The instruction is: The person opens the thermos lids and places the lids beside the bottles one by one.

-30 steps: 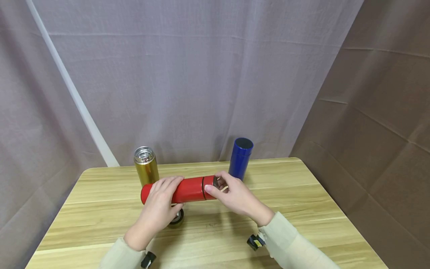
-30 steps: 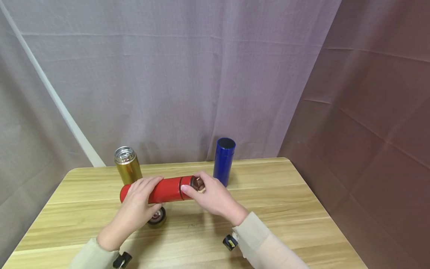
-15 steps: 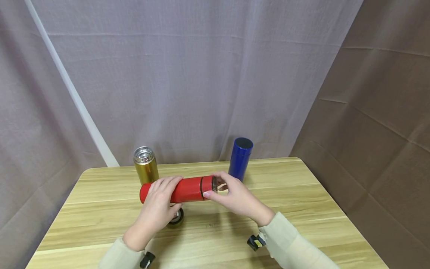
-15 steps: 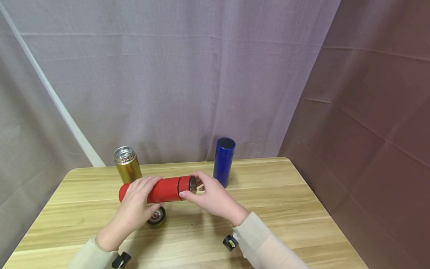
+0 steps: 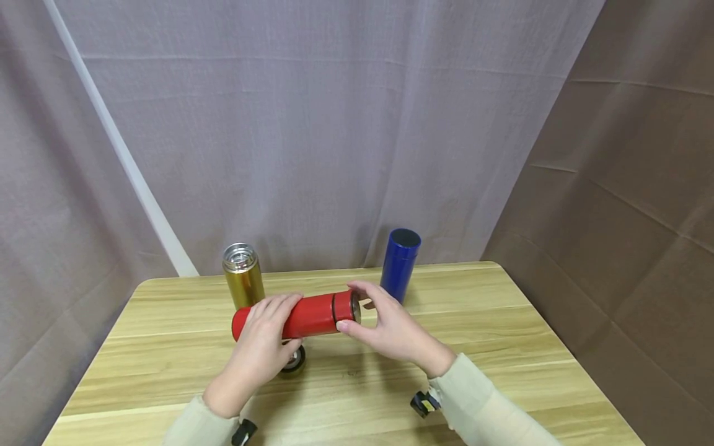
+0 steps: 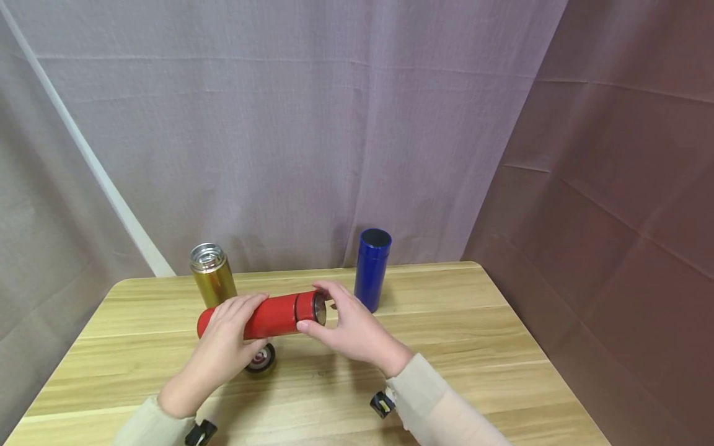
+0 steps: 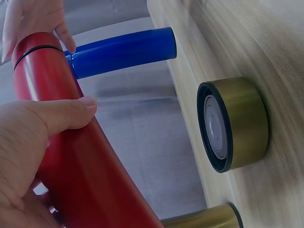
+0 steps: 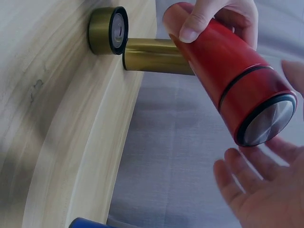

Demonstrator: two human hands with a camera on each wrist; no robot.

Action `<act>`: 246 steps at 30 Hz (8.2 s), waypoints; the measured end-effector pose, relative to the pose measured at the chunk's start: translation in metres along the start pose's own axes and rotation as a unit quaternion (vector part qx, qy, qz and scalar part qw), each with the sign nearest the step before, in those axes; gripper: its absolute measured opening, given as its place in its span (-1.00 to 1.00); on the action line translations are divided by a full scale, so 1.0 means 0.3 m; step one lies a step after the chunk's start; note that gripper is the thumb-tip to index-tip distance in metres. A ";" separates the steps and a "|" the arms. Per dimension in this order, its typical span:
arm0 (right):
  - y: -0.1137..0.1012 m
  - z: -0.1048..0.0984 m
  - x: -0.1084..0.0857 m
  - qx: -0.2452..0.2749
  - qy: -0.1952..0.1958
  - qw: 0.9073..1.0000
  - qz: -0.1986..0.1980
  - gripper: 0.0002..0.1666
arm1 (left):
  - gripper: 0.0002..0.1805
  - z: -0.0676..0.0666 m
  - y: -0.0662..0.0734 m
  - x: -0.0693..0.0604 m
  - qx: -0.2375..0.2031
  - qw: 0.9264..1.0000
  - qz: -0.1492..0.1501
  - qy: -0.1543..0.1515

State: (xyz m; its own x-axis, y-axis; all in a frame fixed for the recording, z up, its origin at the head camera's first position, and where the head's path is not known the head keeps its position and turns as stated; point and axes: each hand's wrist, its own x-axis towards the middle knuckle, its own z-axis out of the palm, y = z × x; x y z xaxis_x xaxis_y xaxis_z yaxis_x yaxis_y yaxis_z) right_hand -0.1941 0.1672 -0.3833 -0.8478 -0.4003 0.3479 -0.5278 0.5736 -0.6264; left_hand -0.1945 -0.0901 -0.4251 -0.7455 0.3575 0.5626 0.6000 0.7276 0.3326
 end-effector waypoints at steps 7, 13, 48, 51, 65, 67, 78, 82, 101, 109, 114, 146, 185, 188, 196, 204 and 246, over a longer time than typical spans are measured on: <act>-0.009 -0.001 0.001 0.028 0.003 0.997 0.078 -0.35 | -0.15 0.002 0.004 0.000 0.009 1.000 0.018 0.013; -0.005 0.001 -0.001 0.012 -0.013 0.996 0.092 -0.40 | -0.14 0.002 0.010 0.000 0.014 0.999 0.025 0.017; 0.001 -0.003 -0.010 0.036 -0.018 0.994 0.102 -0.25 | -0.15 0.004 0.017 0.002 0.026 0.999 0.032 0.018; 0.004 -0.003 -0.011 0.031 -0.026 0.994 0.105 -0.24 | -0.15 0.007 0.015 0.001 0.028 0.999 0.036 0.023; 0.014 0.002 -0.015 0.024 -0.020 0.999 -0.012 -0.22 | -0.14 0.011 0.007 -0.002 0.021 0.999 0.024 0.013; 0.016 0.002 -0.016 0.024 -0.021 0.999 -0.007 -0.21 | -0.14 0.012 0.008 -0.003 0.021 0.999 0.023 0.010; 0.011 -0.003 -0.015 0.035 -0.020 0.997 0.064 -0.36 | -0.12 0.014 0.014 -0.002 0.021 0.999 0.030 0.016; 0.013 -0.002 -0.014 0.028 -0.026 0.997 0.065 -0.43 | -0.11 0.016 0.014 -0.005 0.023 0.999 0.030 0.015; 0.015 0.001 -0.021 0.023 -0.034 0.999 0.023 -0.22 | -0.16 0.017 0.004 -0.009 0.024 1.000 0.019 -0.001; 0.021 -0.003 -0.022 0.015 -0.066 0.995 0.078 -0.31 | -0.13 0.022 -0.001 -0.007 0.024 0.999 0.046 0.006; 0.024 -0.002 -0.024 0.010 -0.085 0.993 0.076 -0.40 | -0.12 0.022 -0.006 -0.007 0.030 0.998 0.053 0.000; 0.050 0.014 -0.039 -0.104 0.050 0.993 -0.012 -0.13 | -0.13 0.003 -0.038 0.007 -0.032 0.999 -0.030 0.010; 0.212 0.249 -0.095 -0.039 -0.085 0.989 0.110 -0.15 | -0.26 0.197 -0.069 0.161 -0.274 0.938 -0.213 0.004; 0.211 0.258 -0.099 -0.041 -0.087 0.989 0.114 -0.13 | -0.30 0.202 -0.076 0.157 -0.285 0.932 -0.223 0.003; 0.224 0.267 -0.093 -0.059 -0.088 0.988 0.108 -0.12 | -0.31 0.198 -0.107 0.151 -0.287 0.926 -0.245 -0.008; 0.216 0.262 -0.099 -0.084 -0.114 0.987 0.081 -0.20 | -0.32 0.199 -0.119 0.155 -0.272 0.931 -0.240 -0.030; 0.198 0.013 -0.112 -0.064 0.008 0.995 0.081 -0.11 | -0.42 0.141 0.009 0.059 -0.273 0.952 -0.135 0.018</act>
State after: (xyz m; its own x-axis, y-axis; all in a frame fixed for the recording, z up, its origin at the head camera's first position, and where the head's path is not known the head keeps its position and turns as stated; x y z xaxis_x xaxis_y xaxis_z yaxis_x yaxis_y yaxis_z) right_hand -0.1969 0.2119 -0.4350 -0.9228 -0.2839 0.2606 -0.3847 0.7168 -0.5816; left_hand -0.2183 -0.0571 -0.4462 -0.8898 0.1723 0.4225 0.4559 0.3743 0.8075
